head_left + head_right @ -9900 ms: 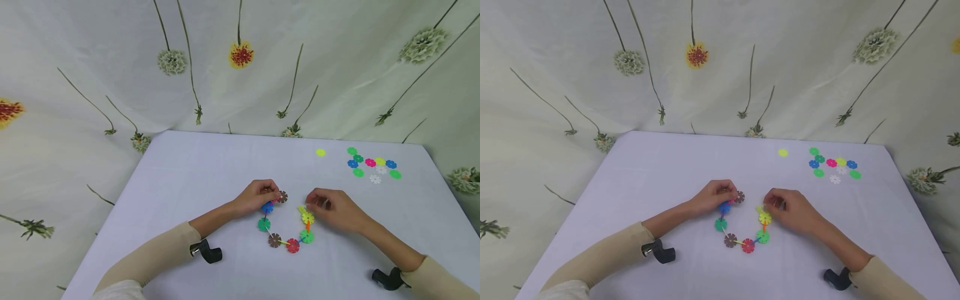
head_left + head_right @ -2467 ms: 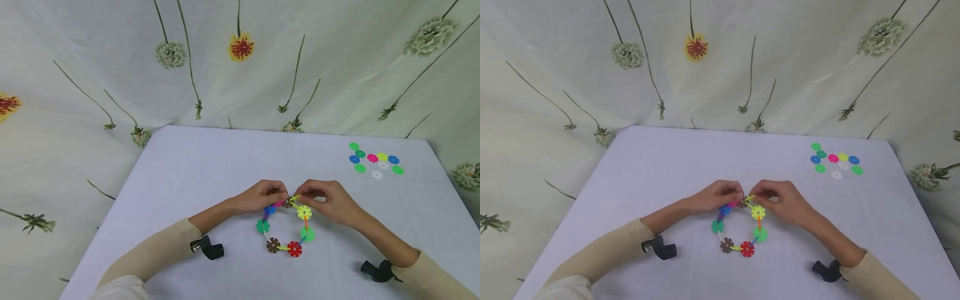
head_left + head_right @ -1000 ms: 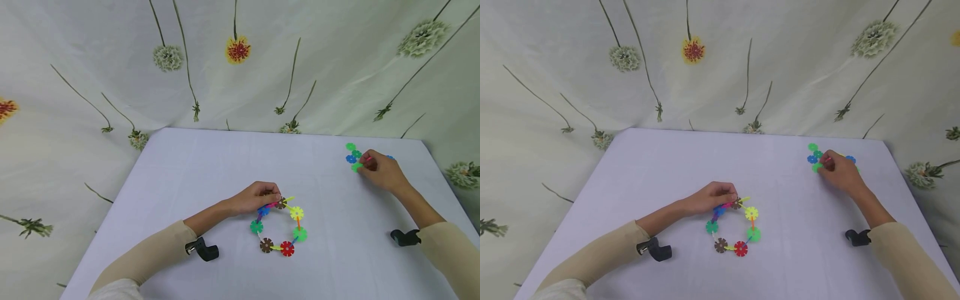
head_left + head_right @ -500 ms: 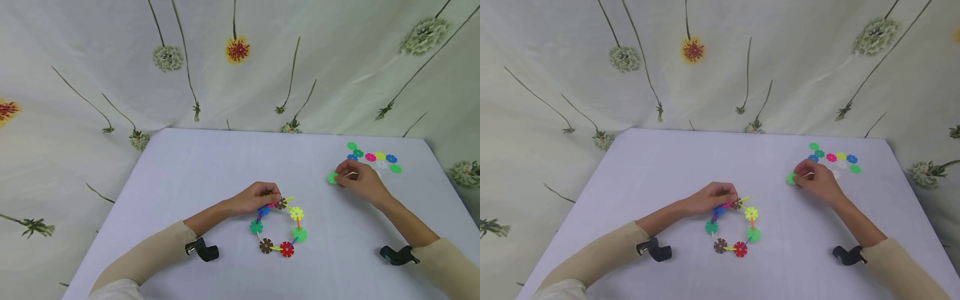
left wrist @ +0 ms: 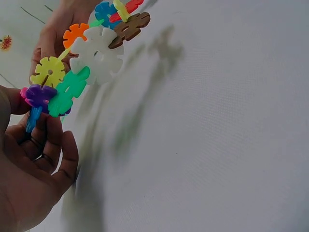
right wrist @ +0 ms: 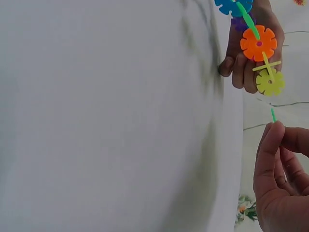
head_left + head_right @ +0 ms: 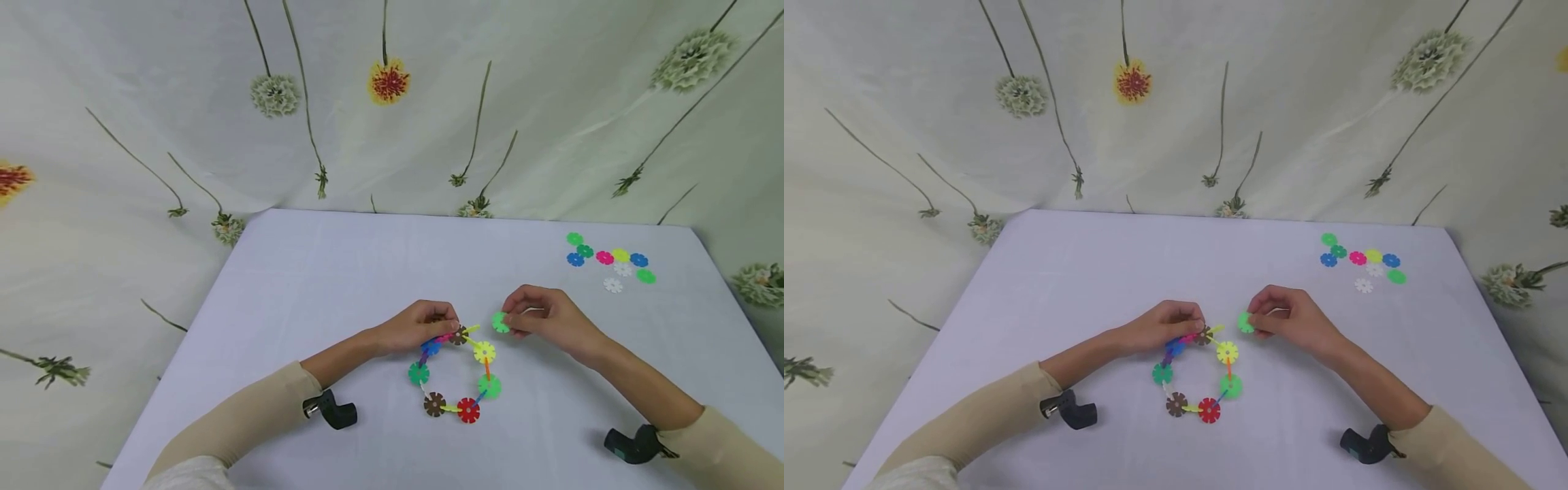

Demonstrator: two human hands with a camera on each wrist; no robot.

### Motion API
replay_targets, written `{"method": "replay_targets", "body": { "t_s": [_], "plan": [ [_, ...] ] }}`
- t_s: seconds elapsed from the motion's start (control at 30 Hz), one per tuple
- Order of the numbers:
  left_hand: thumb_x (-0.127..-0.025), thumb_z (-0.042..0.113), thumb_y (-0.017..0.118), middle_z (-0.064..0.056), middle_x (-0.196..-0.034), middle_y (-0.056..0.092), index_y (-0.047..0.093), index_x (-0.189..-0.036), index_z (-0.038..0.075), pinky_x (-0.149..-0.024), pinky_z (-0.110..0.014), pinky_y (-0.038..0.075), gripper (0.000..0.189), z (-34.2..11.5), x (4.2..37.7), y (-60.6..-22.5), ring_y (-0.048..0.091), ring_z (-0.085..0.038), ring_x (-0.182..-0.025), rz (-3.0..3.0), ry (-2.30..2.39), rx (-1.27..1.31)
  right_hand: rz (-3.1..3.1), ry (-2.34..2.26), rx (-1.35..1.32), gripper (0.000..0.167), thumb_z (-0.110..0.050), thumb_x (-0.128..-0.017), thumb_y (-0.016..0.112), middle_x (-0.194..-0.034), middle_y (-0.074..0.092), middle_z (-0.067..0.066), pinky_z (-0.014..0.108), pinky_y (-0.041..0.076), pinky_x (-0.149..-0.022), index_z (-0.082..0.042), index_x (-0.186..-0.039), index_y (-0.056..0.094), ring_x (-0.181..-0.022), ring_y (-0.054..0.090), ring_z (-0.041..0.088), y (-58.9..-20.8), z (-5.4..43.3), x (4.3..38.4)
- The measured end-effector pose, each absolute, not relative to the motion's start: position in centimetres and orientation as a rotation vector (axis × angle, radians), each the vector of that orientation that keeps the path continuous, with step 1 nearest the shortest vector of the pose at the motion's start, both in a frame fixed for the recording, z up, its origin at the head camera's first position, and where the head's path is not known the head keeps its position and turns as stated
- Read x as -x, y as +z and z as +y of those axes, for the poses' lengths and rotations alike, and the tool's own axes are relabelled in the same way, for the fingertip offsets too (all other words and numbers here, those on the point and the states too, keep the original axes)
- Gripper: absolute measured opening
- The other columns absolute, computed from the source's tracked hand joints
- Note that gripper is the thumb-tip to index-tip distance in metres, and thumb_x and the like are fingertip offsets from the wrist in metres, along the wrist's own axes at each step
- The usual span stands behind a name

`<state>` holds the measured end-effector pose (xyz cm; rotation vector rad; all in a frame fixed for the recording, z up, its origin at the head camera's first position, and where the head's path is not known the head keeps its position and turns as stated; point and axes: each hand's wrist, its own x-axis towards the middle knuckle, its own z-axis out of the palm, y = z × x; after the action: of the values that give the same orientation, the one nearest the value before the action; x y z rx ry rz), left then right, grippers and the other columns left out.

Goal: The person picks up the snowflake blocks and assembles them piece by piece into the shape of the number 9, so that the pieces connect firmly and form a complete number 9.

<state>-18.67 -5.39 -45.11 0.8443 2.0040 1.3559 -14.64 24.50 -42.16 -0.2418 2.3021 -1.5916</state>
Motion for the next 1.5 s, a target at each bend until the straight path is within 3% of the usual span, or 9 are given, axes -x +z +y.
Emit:
{"method": "replay_targets", "body": {
  "t_s": [0.3, 0.77, 0.93, 1.2, 1.5],
  "plan": [
    [-0.112, 0.017, 0.056, -0.001, -0.094, 0.065, 0.068, -0.109, 0.001, -0.085, -0.020, 0.048, 0.020, -5.6, 18.5, -45.3, 0.057, -0.008, -0.088, 1.987, 1.350, -0.840, 2.266, -1.585, 0.333, 0.025, -0.018, -0.101, 0.075, -0.104, 0.076, 0.019, 0.028, 0.064, -0.082, -0.002, -0.119, 0.069, -0.086, 0.075, 0.032, -42.4, 22.9, 14.3],
    [-0.112, 0.017, 0.056, 0.000, -0.092, 0.064, 0.068, -0.110, 0.001, -0.085, -0.020, 0.049, 0.020, -5.7, 18.3, -45.3, 0.058, -0.008, -0.087, 2.001, 1.382, -0.823, 2.262, -1.630, 0.312, 0.024, -0.014, -0.101, 0.075, -0.106, 0.074, 0.019, 0.030, 0.065, -0.082, -0.001, -0.120, 0.068, -0.087, 0.076, 0.029, -43.2, 22.2, 14.2],
    [-0.112, 0.015, 0.056, 0.003, -0.088, 0.060, 0.067, -0.110, 0.002, -0.083, -0.020, 0.047, 0.018, -5.7, 18.2, -45.4, 0.056, -0.008, -0.085, 1.992, 1.385, -0.835, 2.241, -1.653, 0.297, 0.024, -0.013, -0.101, 0.073, -0.104, 0.074, 0.017, 0.029, 0.064, -0.083, 0.000, -0.120, 0.067, -0.086, 0.076, 0.025, -43.7, 22.1, 14.2],
    [-0.112, 0.015, 0.056, 0.001, -0.091, 0.062, 0.068, -0.112, 0.002, -0.083, -0.020, 0.048, 0.018, -5.7, 18.2, -45.7, 0.057, -0.008, -0.086, 1.992, 1.381, -0.845, 2.117, -1.729, 0.247, 0.029, -0.013, -0.104, 0.070, -0.102, 0.073, 0.003, 0.025, 0.064, -0.087, 0.005, -0.125, 0.062, -0.088, 0.076, 0.014, -44.7, 22.1, 14.0],
    [-0.112, 0.015, 0.056, 0.003, -0.092, 0.061, 0.067, -0.113, 0.003, -0.082, -0.020, 0.047, 0.017, -5.7, 18.2, -45.7, 0.056, -0.007, -0.086, 1.979, 1.363, -0.829, 2.074, -1.745, 0.239, 0.032, -0.015, -0.104, 0.070, -0.102, 0.073, 0.003, 0.023, 0.063, -0.088, 0.006, -0.127, 0.060, -0.087, 0.074, 0.012, -45.3, 22.1, 13.9]
  ]
}}
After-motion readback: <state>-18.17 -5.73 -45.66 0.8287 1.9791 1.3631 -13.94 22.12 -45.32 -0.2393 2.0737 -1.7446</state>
